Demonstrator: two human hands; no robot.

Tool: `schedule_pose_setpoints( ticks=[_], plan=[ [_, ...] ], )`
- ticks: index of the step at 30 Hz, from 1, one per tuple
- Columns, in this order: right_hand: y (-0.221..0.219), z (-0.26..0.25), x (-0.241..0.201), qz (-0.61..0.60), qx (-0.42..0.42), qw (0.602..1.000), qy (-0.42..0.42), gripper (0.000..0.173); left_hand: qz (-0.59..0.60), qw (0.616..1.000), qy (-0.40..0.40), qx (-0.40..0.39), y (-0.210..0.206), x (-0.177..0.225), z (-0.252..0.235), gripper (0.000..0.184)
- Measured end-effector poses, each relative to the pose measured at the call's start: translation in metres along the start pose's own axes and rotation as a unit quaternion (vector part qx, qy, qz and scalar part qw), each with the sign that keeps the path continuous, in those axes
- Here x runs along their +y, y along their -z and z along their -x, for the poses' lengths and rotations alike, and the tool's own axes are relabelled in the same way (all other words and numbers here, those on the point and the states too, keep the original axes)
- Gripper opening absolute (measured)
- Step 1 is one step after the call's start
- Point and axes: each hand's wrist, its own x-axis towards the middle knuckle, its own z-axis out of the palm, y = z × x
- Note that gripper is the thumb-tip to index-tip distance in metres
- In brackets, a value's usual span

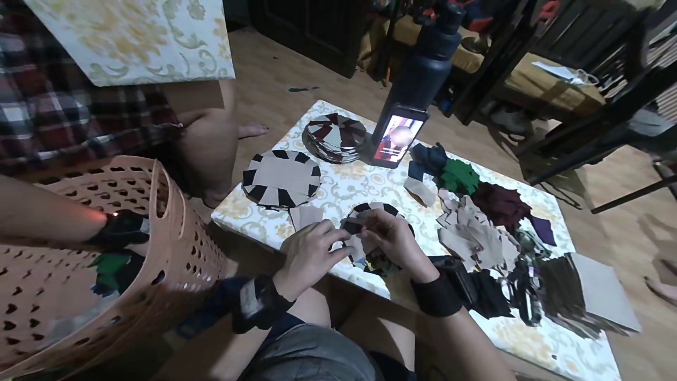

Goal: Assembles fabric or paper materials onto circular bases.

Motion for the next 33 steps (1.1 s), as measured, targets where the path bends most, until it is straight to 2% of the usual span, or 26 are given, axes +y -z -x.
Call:
schedule_pose_setpoints(
  ticks=[7, 12, 18, 25, 27, 31, 33],
  plan=[
    [-0.0021, -0.0002, -0.0009, 0.015, 0.002, 1.0, 0.007, 0.027, 0.002, 1.0, 0.008, -0.002, 0.0002, -0.0003, -0.0013, 0.038],
    [-0.0026, 0.0001, -0.0002, 0.013, 0.003, 1.0, 0.013, 0.025, 0.006, 1.0, -0.002, 0.023, -0.0029, 0.0001, 0.0008, 0.034],
    [-0.0037, 0.0, -0.0009, 0.009, 0.002, 1.0, 0.005, 0.026, -0.016, 1.0, -0.005, 0.021, -0.0055, 0.0011, 0.0017, 0.052],
    [-0.0044, 0.0004, 0.0011, 0.02, 0.008, 1.0, 0.014, 0.027, -0.008, 1.0, -0.003, 0.012, -0.0025, 0.0009, 0.0023, 0.057],
    [-0.0042, 0.0007, 0.0014, 0.02, 0.009, 1.0, 0.017, 0.026, -0.008, 1.0, -0.009, 0.017, -0.003, 0.0004, 0.0027, 0.056],
    [-0.0043, 0.0011, -0.0007, 0.019, 0.008, 1.0, 0.018, 0.025, -0.002, 0.999, -0.028, 0.027, -0.0055, -0.0036, 0.0051, 0.037],
    [-0.0045, 0.0009, -0.001, 0.018, 0.011, 1.0, 0.017, 0.024, -0.004, 0.999, -0.044, 0.024, -0.0064, -0.0051, 0.0059, 0.035]
  ],
)
